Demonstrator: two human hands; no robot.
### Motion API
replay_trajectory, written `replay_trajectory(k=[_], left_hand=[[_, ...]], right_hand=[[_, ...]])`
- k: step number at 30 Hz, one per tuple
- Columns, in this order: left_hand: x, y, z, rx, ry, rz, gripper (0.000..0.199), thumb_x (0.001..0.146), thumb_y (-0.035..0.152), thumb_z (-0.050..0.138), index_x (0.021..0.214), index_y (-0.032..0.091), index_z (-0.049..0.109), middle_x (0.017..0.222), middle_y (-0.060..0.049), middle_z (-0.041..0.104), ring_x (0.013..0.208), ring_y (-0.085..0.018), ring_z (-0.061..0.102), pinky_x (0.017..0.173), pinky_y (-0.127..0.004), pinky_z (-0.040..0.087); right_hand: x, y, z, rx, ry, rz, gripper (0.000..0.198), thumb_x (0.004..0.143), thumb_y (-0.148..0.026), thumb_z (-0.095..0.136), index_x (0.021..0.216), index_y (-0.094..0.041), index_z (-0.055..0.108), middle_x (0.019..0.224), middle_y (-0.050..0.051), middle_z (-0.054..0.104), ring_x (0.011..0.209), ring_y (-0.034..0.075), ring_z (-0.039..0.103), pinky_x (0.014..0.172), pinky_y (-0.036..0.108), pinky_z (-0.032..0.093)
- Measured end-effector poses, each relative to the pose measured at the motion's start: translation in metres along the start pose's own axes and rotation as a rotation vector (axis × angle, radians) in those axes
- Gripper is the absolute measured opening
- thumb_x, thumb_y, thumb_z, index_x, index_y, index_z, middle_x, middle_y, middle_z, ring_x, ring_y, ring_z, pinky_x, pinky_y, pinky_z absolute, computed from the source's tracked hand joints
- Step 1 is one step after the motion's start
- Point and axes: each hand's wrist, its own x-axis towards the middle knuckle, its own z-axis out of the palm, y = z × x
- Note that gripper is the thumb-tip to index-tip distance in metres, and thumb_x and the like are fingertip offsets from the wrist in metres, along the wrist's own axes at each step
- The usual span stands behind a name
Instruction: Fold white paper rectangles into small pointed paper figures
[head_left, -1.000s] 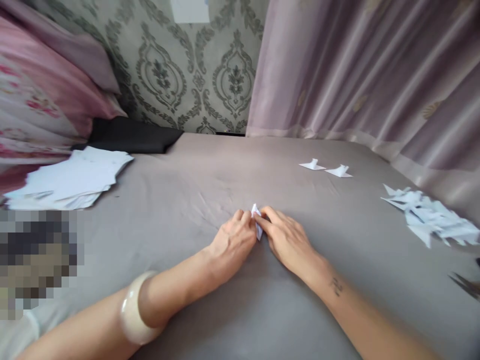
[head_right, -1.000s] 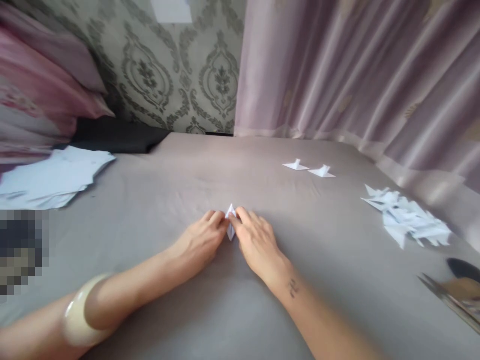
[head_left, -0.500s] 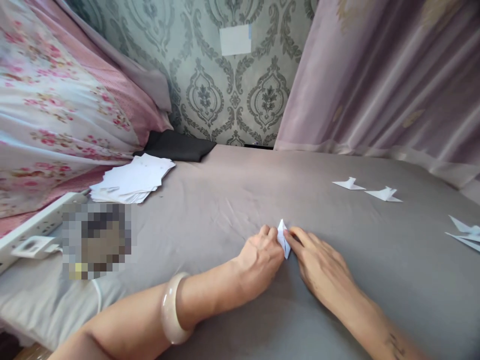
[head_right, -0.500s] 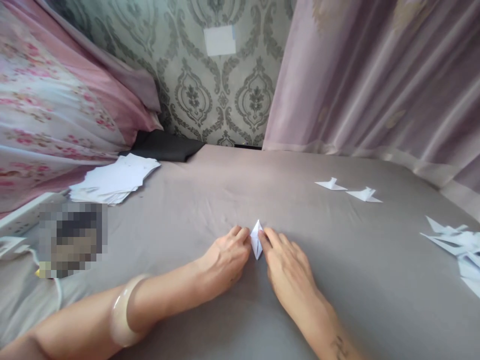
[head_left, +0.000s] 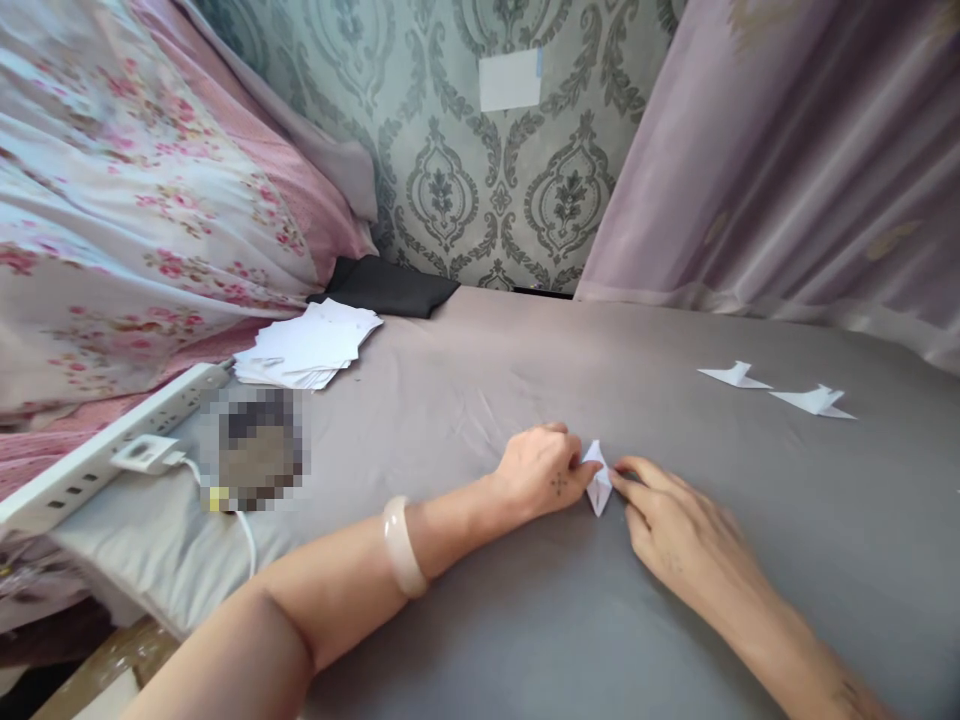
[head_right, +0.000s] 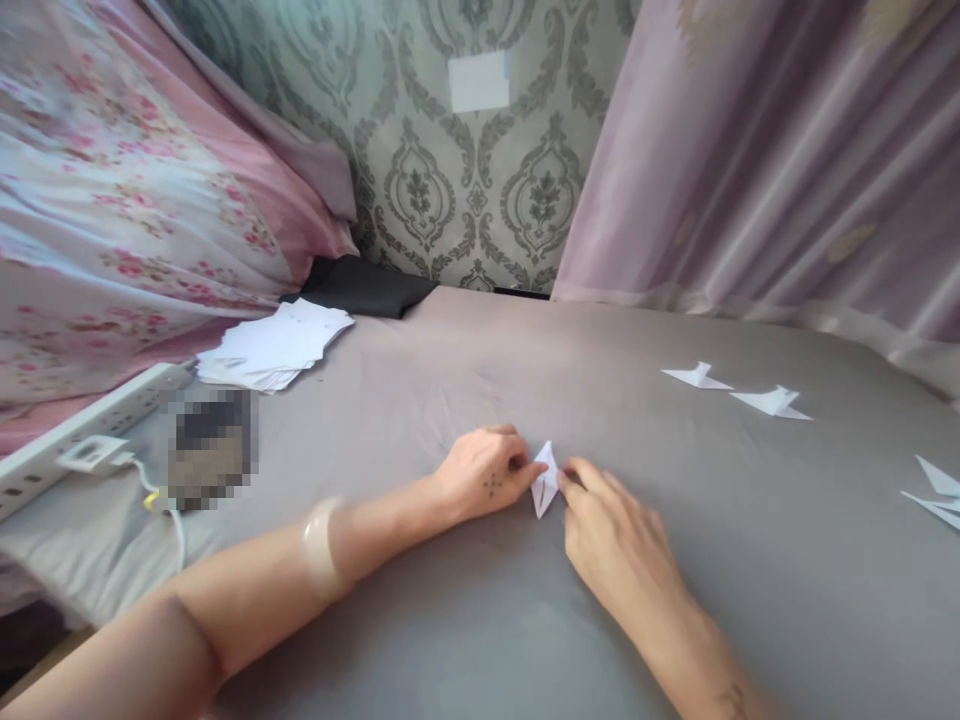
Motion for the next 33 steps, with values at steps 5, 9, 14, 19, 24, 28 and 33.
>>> replay_trajectory(k=[5,9,14,19,24,28,33], left_hand=[[0.005,-0.004,0.007,-0.17,0.041,-0.069,0.03,0.079,0.041,0.065,0.101,0.02,0.066,0.107,-0.009,0.059,0.097,-0.023,0.061,0.086,-0.034,0.05],[0.005,-0.003,0.008,-0.339,0.046,-0.085,0.015,0.074,0.028,0.071,0.085,0.018,0.071,0.1,-0.009,0.06,0.098,-0.023,0.059,0.089,-0.033,0.046],[0.006,-0.002,0.007,-0.592,0.057,-0.107,0.003,0.07,0.018,0.068,0.072,0.015,0.067,0.08,-0.004,0.062,0.078,-0.018,0.059,0.073,-0.027,0.045],[0.005,0.004,0.005,-1.267,0.162,-0.222,0.018,0.071,0.029,0.072,0.07,0.015,0.061,0.073,-0.001,0.065,0.068,-0.012,0.058,0.066,-0.022,0.042],[0.006,0.007,0.004,-1.459,0.148,-0.282,0.023,0.065,0.028,0.08,0.067,0.015,0.061,0.065,0.002,0.06,0.06,-0.007,0.051,0.061,-0.02,0.038],[0.005,0.011,0.004,-1.511,0.181,-0.26,0.026,0.063,0.023,0.083,0.076,0.017,0.061,0.071,0.002,0.064,0.065,-0.008,0.055,0.063,-0.02,0.04],[0.003,0.01,0.005,-1.485,0.115,-0.222,0.034,0.07,0.024,0.079,0.101,0.022,0.066,0.087,-0.001,0.07,0.076,-0.01,0.059,0.067,-0.021,0.042]], right_hand=[[0.008,0.003,0.002,0.153,0.031,0.167,0.025,0.079,-0.019,0.046,0.08,-0.027,0.07,0.112,-0.001,0.069,0.067,0.015,0.066,0.053,0.027,0.044],[0.013,0.007,0.011,0.384,0.048,0.223,0.023,0.076,-0.022,0.047,0.075,-0.023,0.069,0.107,0.003,0.07,0.071,0.017,0.067,0.064,0.028,0.048],[0.018,0.008,0.016,0.734,0.065,0.416,0.02,0.07,-0.025,0.052,0.079,-0.021,0.07,0.094,0.007,0.073,0.087,0.023,0.067,0.079,0.035,0.049],[0.022,-0.004,0.002,1.318,0.202,0.692,0.034,0.075,-0.047,0.061,0.093,-0.019,0.064,0.094,0.008,0.072,0.081,0.022,0.068,0.064,0.031,0.05],[0.02,-0.014,-0.005,1.475,0.144,0.652,0.042,0.073,-0.054,0.067,0.091,-0.017,0.065,0.083,0.006,0.07,0.077,0.019,0.063,0.065,0.029,0.049],[0.016,-0.018,-0.001,1.478,0.204,0.539,0.031,0.074,-0.045,0.071,0.087,-0.017,0.065,0.074,0.001,0.066,0.067,0.014,0.058,0.064,0.027,0.044],[0.016,-0.016,0.003,1.402,0.254,0.472,0.023,0.08,-0.04,0.067,0.084,-0.017,0.067,0.068,-0.001,0.061,0.062,0.011,0.054,0.062,0.025,0.041]])
